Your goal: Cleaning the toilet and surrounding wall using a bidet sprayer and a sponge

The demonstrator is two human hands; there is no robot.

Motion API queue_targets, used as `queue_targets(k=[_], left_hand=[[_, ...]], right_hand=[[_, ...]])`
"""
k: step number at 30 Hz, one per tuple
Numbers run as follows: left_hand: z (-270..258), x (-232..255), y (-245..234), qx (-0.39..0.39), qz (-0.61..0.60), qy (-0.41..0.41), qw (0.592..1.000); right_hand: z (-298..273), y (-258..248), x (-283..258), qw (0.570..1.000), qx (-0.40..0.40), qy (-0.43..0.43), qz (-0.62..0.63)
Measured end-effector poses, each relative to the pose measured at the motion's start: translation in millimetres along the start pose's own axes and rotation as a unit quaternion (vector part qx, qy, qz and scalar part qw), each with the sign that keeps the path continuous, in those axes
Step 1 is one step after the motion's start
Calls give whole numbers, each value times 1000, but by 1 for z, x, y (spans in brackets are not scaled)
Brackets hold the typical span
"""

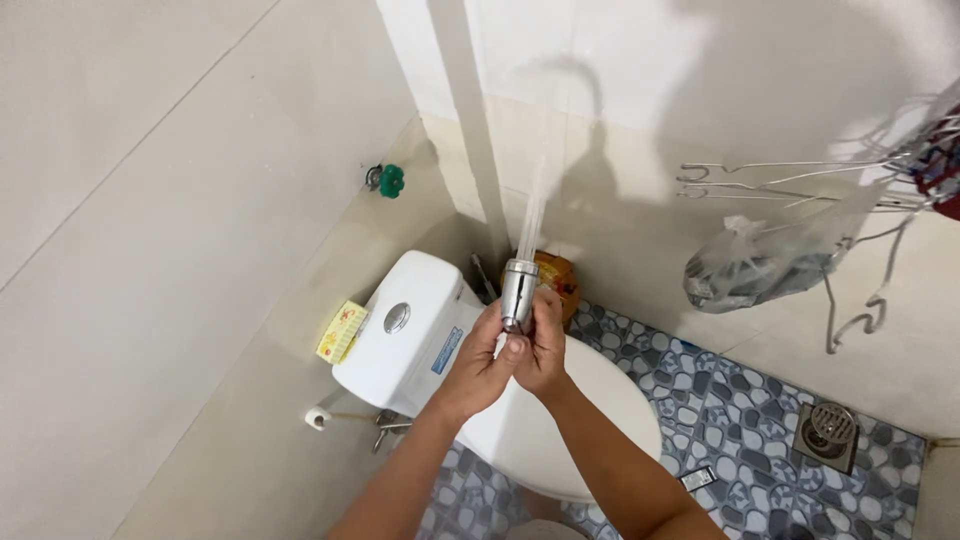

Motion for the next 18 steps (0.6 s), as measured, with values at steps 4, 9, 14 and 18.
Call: queue_targets(k=[4,9,14,18], left_hand=[[10,16,3,-26,-22,19,999],[18,60,21,-94,5,-55,994],[16,26,12,-66,-3,-69,995],[7,-2,-16,43,-48,-61,996]], right_hand=[[19,-4,-21,998,22,-49,-32],[-5,-25,-19,986,108,8,-126],[4,-16,-11,988,97,-14,-120],[46,19,-18,996,-52,-56,-51]])
Point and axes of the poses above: each hand's wrist, its own z-axis towards the middle knuckle, its own y-axis out of the palm, x = y × z, the point moved 5 cm from there along z, towards the middle knuckle, and after that the axes turned 2 degrees about -z, right-handed, at the moved point
